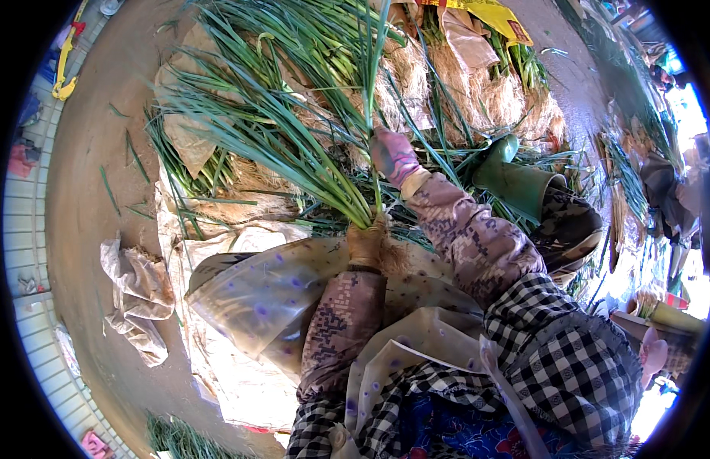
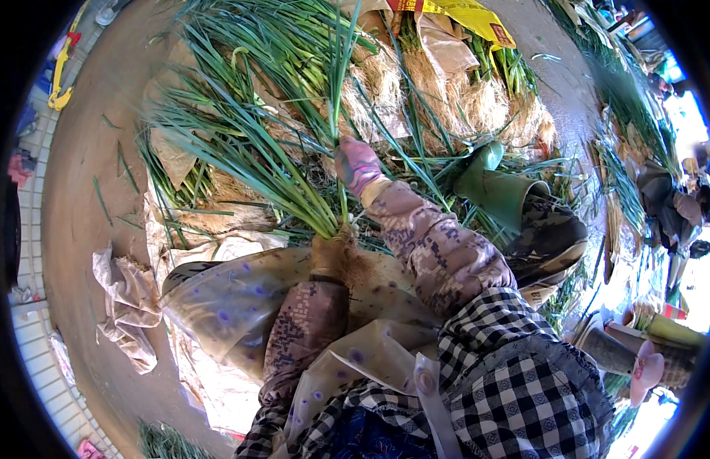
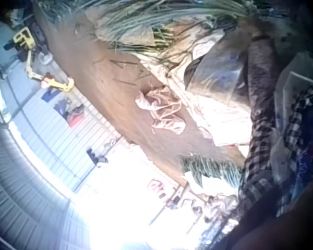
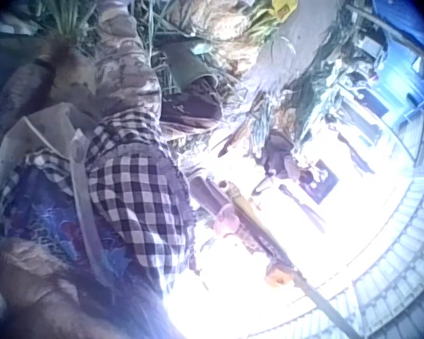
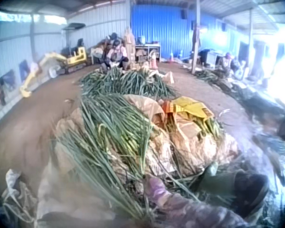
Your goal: The person cleans and bundles leeks by hand, removing outer leaves and arranging them in a pile.
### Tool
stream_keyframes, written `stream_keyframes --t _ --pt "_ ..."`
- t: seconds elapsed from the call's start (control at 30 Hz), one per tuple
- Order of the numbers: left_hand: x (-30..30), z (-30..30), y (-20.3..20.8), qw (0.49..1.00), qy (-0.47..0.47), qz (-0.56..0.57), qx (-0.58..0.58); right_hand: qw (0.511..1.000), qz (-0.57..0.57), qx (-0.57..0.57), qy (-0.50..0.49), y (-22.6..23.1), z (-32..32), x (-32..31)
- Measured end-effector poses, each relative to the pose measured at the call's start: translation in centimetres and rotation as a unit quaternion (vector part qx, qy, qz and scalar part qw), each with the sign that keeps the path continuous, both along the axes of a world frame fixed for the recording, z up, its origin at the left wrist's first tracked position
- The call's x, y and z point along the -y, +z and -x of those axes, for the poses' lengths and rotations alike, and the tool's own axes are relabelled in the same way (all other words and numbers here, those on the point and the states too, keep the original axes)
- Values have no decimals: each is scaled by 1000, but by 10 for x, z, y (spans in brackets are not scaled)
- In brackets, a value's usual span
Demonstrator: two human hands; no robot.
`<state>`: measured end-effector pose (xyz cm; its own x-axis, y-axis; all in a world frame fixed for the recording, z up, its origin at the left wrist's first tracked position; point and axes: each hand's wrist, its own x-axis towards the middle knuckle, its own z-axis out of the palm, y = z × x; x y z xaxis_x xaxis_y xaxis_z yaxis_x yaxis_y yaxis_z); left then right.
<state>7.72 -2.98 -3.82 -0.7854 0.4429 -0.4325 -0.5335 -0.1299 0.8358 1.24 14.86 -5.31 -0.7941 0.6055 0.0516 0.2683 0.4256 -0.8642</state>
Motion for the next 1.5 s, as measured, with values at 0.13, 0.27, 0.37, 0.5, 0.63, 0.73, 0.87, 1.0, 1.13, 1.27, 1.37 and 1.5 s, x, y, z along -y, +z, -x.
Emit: stream_keyframes --t 0.13,0.27,0.37,0.5,0.63,0.73,0.87,1.0,1.13,1.27,1.37,1.5 --pt "6 4 28 996 16 -41 77 955 267 128 35 44 -14 6" --pt "4 2 -4 999 3 -7 39 962 268 49 19 62 -10 6" --pt "2 0 -5 993 -21 74 -93 968 -190 157 45 57 10 10" --pt "11 -6 -14 983 54 123 -124 967 -46 250 10 46 29 25" --pt "-16 -6 -2 999 14 -39 -9 994 45 -97 -30 -27 8 -30" --pt "13 8 23 990 44 -110 70 927 368 -37 -54 -6 -13 4" --pt "-3 33 26 995 89 -5 34 967 217 113 70 -49 -78 -25" --pt "25 38 11 974 187 -91 86 813 -229 347 407 -31 -163 28" --pt "12 42 14 967 145 -121 173 656 -224 575 435 -82 -209 -23" --pt "21 39 15 978 123 -77 148 874 -207 325 296 -30 -135 -23" --pt "25 36 20 984 90 -51 145 859 467 96 185 44 -73 4" --pt "25 38 6 990 104 8 99 857 378 96 337 84 -48 51"
